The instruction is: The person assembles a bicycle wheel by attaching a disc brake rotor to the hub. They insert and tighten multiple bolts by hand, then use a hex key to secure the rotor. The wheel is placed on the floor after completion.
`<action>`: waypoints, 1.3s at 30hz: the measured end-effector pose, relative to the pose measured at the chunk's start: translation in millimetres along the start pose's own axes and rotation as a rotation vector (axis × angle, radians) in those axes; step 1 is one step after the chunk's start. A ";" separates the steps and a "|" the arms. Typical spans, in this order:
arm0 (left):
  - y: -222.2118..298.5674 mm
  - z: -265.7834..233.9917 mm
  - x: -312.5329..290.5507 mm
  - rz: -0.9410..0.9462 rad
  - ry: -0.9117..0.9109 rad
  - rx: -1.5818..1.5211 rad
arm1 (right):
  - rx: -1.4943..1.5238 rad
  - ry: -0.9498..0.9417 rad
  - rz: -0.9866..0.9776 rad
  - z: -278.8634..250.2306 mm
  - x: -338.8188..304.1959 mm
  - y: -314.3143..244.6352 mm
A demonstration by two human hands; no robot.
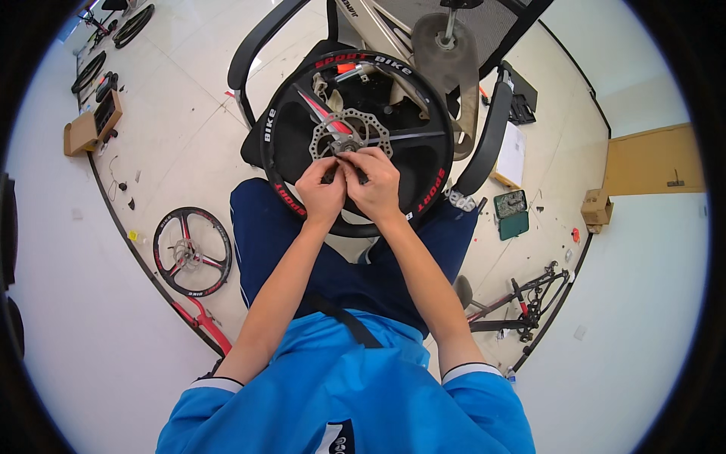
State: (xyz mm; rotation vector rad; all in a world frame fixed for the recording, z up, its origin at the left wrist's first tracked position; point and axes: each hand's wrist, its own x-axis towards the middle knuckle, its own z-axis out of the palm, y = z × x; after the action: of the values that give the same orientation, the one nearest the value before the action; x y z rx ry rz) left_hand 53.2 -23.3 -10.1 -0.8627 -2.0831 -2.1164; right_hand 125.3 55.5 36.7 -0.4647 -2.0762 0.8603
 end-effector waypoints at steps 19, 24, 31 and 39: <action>-13.7 -21.5 15.2 0.209 -0.316 0.132 | -0.202 -0.494 0.062 -49.8 10.0 20.2; -18.9 -14.7 14.5 0.213 -0.276 0.129 | -0.257 -0.556 0.044 -50.1 22.9 19.1; -20.4 -5.8 9.0 0.184 -0.239 0.152 | -0.388 -0.754 -0.189 -51.6 62.1 27.8; -17.3 -0.3 8.8 0.234 -0.219 0.173 | -0.400 -0.521 -0.135 -79.0 59.7 36.9</action>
State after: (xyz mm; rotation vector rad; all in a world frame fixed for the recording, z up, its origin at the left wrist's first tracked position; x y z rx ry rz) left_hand 38.6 -19.0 -22.1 -1.2904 -2.1001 -1.7672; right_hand 154.2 148.7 77.2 -0.3219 -2.7471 0.5156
